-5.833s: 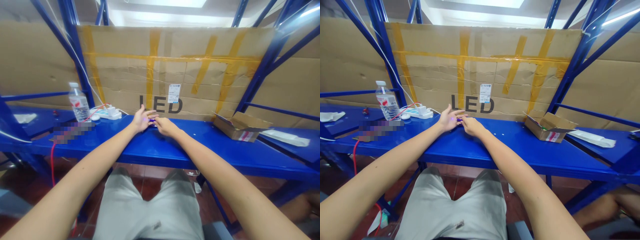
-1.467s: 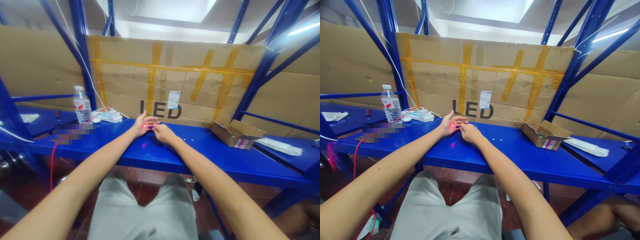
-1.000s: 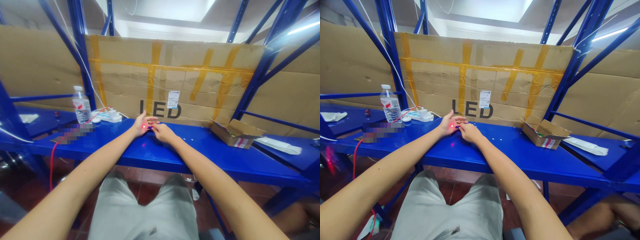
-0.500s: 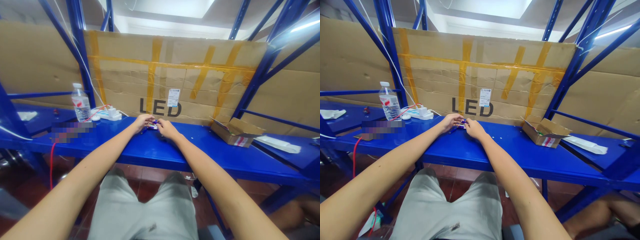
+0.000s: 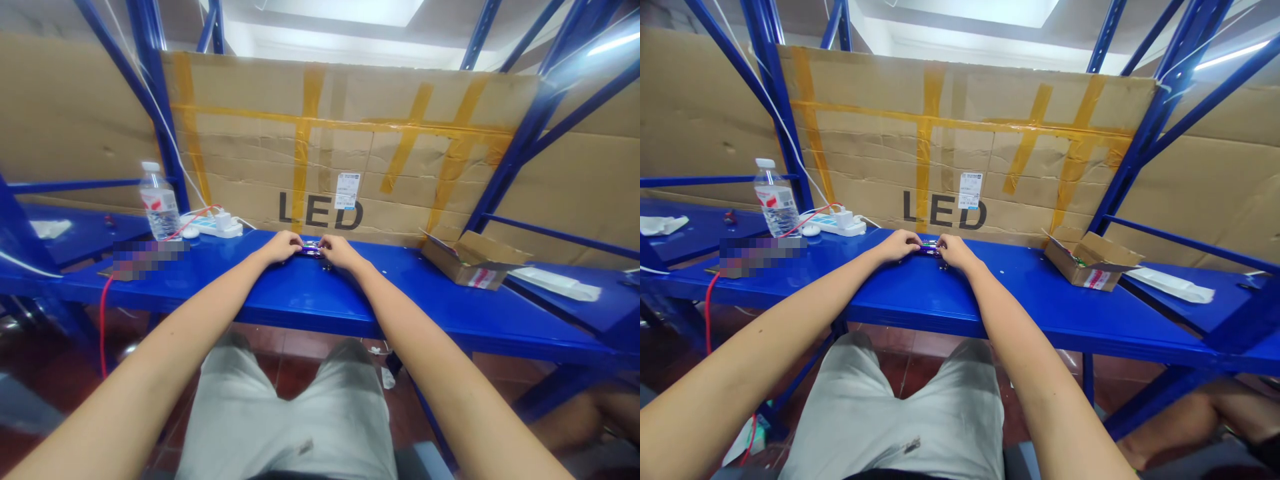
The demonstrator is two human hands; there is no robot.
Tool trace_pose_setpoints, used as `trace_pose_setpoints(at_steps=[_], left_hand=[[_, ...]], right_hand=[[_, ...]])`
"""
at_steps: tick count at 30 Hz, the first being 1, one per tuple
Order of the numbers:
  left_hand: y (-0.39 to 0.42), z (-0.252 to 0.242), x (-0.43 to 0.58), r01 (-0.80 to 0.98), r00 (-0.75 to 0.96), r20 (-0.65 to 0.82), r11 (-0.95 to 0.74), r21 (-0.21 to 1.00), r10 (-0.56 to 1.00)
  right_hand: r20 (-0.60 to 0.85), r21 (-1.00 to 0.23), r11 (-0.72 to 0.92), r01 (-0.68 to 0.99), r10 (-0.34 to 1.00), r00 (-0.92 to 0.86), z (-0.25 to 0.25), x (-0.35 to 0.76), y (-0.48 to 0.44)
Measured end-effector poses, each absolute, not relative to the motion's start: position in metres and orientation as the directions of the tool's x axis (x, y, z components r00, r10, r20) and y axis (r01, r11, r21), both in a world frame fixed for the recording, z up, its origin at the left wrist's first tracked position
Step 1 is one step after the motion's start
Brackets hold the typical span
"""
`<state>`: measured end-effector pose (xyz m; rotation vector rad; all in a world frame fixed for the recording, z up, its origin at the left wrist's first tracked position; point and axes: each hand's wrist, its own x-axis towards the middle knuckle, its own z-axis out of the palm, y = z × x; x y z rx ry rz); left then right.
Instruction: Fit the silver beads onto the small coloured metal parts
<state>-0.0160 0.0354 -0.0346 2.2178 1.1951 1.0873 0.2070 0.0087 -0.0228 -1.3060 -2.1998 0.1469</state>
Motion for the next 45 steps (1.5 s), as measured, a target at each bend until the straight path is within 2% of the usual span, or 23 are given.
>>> trace_pose_setpoints(at_steps=[3, 7, 13, 17, 20, 24, 26, 30, 33, 36, 41, 45], left_hand=[[0.032, -0.032, -0.020, 0.599, 0.382, 0.365, -0.528, 0.602, 0.849], [0.027, -0.029, -0.020, 0.654, 0.431, 0.290, -0.517, 0.551, 0.854], [0.029, -0.031, -0.017, 0.696, 0.458, 0.369, -0.584, 0.418, 0.809], [0.028, -0.032, -0.017, 0.724, 0.400, 0.343, -0.522, 0.451, 0.850], [0.025, -0.029, -0.018, 0.752, 0.328, 0.310, -0.445, 0.487, 0.893], [0.024, -0.022, -0.025, 0.851, 0.247, 0.308, -0.357, 0.384, 0.919], [0.024, -0.017, -0.031, 0.878, 0.253, 0.247, -0.329, 0.347, 0.935], [0.021, -0.010, -0.039, 0.861, 0.332, 0.069, -0.333, 0.384, 0.941], [0.019, -0.008, -0.041, 0.846, 0.355, 0.030, -0.334, 0.415, 0.935], [0.019, -0.011, -0.038, 0.754, 0.411, 0.108, -0.404, 0.518, 0.905], [0.021, -0.015, -0.026, 0.436, 0.417, 0.351, -0.523, 0.732, 0.838], [0.016, -0.014, -0.012, 0.280, 0.374, 0.437, -0.549, 0.787, 0.818]], right_hand=[[0.366, -0.363, 0.516, 0.776, 0.845, -0.390, -0.020, 0.208, 0.007], [0.327, -0.292, 0.533, 0.794, 0.836, -0.440, -0.020, 0.208, 0.009], [0.323, -0.145, 0.567, 0.811, 0.802, -0.503, -0.023, 0.205, 0.011], [0.360, -0.039, 0.552, 0.833, 0.785, -0.504, -0.025, 0.205, 0.012], [0.415, -0.019, 0.497, 0.867, 0.793, -0.446, -0.025, 0.208, 0.013], [0.460, -0.115, 0.401, 0.909, 0.832, -0.309, -0.021, 0.216, 0.013], [0.470, -0.179, 0.382, 0.907, 0.843, -0.262, -0.018, 0.220, 0.012], [0.488, -0.301, 0.399, 0.866, 0.845, -0.220, -0.015, 0.221, 0.009], [0.483, -0.393, 0.425, 0.815, 0.850, -0.211, -0.015, 0.218, 0.007], [0.475, -0.452, 0.446, 0.773, 0.853, -0.214, -0.015, 0.216, 0.006], [0.487, -0.537, 0.496, 0.682, 0.843, -0.230, -0.011, 0.218, 0.006], [0.382, -0.658, 0.534, 0.531, 0.844, -0.376, -0.011, 0.215, 0.002]])
